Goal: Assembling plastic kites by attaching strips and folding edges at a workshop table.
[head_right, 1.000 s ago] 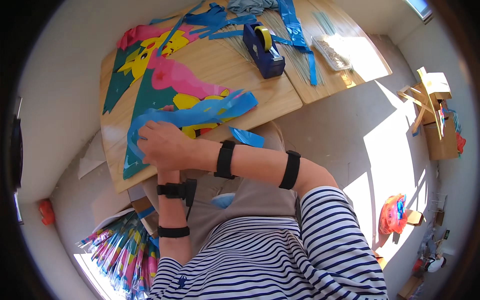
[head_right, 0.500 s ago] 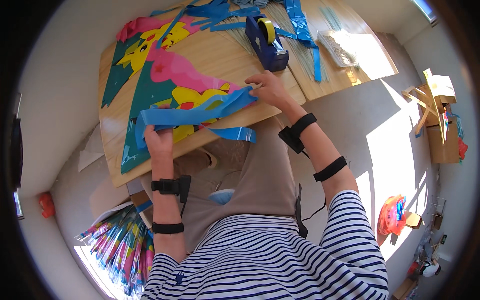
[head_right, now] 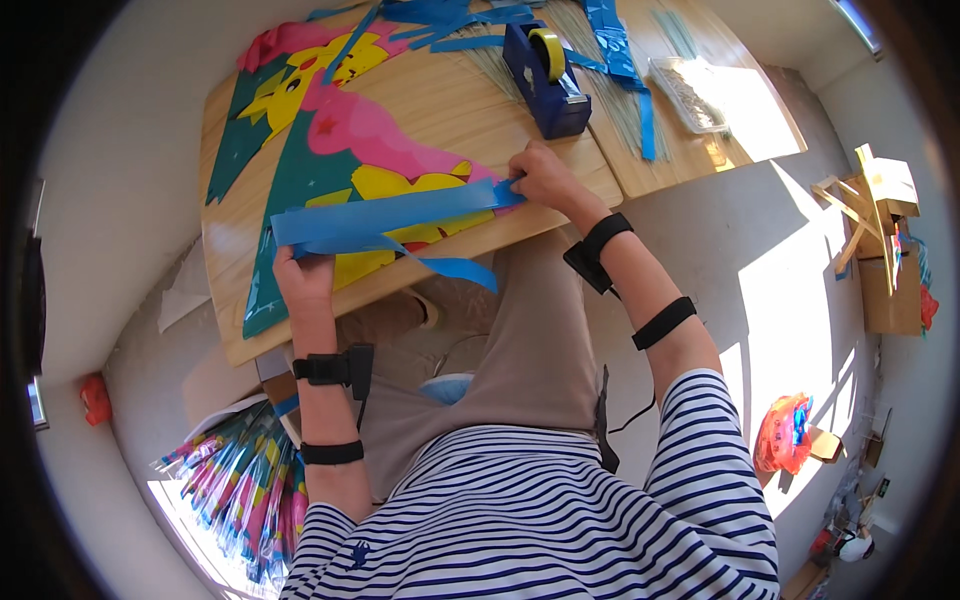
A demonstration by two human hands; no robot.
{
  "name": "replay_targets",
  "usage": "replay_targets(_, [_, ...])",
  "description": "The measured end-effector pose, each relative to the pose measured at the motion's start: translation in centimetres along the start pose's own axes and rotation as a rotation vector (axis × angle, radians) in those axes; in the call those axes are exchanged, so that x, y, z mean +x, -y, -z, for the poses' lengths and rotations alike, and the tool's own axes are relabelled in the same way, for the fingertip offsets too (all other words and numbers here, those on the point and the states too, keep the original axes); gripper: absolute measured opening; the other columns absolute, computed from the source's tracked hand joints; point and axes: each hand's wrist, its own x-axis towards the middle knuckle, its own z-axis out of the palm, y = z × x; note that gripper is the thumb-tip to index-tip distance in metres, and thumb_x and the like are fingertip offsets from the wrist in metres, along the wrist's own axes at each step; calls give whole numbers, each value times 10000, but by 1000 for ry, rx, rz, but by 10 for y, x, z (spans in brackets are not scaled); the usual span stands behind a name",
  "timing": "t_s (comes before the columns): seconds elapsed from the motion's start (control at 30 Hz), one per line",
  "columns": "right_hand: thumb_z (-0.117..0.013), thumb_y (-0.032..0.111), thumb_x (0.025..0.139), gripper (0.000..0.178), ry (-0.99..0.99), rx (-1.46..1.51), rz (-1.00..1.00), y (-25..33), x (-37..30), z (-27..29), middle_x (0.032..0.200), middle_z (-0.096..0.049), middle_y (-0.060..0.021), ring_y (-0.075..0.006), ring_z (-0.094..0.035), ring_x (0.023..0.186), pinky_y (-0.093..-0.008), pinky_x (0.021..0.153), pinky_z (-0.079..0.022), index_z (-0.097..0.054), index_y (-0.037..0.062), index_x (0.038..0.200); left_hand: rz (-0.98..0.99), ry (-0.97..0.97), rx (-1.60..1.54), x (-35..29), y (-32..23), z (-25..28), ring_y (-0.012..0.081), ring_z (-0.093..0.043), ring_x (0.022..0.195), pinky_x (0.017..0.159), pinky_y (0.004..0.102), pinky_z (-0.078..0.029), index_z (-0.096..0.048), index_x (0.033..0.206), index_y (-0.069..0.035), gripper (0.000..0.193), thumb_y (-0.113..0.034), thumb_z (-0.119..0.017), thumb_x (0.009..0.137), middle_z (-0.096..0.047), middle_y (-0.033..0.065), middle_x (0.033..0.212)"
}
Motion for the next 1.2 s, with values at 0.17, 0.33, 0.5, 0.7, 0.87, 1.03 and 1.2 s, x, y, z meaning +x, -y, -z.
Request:
replay_targets(0.17, [-760, 66, 705, 136, -37, -44, 2, 0, 2, -8, 896, -578, -138, -313, -576, 939, -397, 807, -475, -693, 35, 820, -56, -67, -244, 19, -92, 30, 335, -623, 1023, 1054, 607, -448, -592, 1100, 16, 182, -35, -521, 941, -631, 193, 1052])
replay_targets(0.33, [-760, 68, 709, 151, -43, -67, 10, -5, -2, -3, 896, -568, -137, -316, -575, 934, -393, 797, -470, -683, 26, 832, -348, -253, -170, 24, -196, 49, 314, -638, 945, 1068, 596, -431, -605, 1008, 14, 121, -46, -542, 926, -628, 168, 971])
replay_targets(0.5, [-755, 84, 720, 144, 24, -17, -25, 18, -1, -2, 898, -563, -139, -319, -581, 904, -389, 787, -473, -670, 17, 815, -309, -101, 45, 31, -304, 137, 290, -640, 993, 1090, 576, -410, -618, 1128, 24, 215, -94, -537, 967, -654, 160, 982])
replay_targets(0.7, [-741, 59, 727, 136, 51, 7, -68, 21, -1, 2, 862, -533, -134, -311, -560, 858, -399, 747, -451, -653, 5, 815, -152, 254, 71, 2, -335, 170, 299, -623, 1112, 1139, 569, -364, -602, 1252, 36, 310, -132, -546, 997, -678, 175, 1105])
replay_targets(0.87, [-737, 36, 738, 155, 59, -24, -99, 24, -3, 6, 879, -519, -124, -293, -543, 852, -376, 757, -436, -629, -3, 842, -312, -311, 337, -19, -390, 208, 307, -617, 1123, 1091, 563, -431, -590, 1271, 36, 318, -138, -538, 1010, -664, 174, 1157])
replay_targets(1.03, [-729, 8, 760, 161, 70, 59, -138, 17, -2, -1, 904, -514, -102, -265, -542, 863, -351, 769, -437, -632, -13, 887, -324, -523, 808, -86, -486, 266, 302, -626, 1130, 991, 461, -511, -562, 1302, 41, 356, -72, -546, 965, -642, 166, 1202])
replay_targets(1.2, [-716, -8, 762, 178, 83, 54, -132, 14, -3, 2, 921, -514, -95, -254, -550, 883, -340, 785, -447, -648, -9, 926, -601, -1008, 1274, -78, -441, 185, 235, -627, 1067, 951, 387, -494, -617, 1247, 28, 374, -31, -628, 878, -671, 110, 1108])
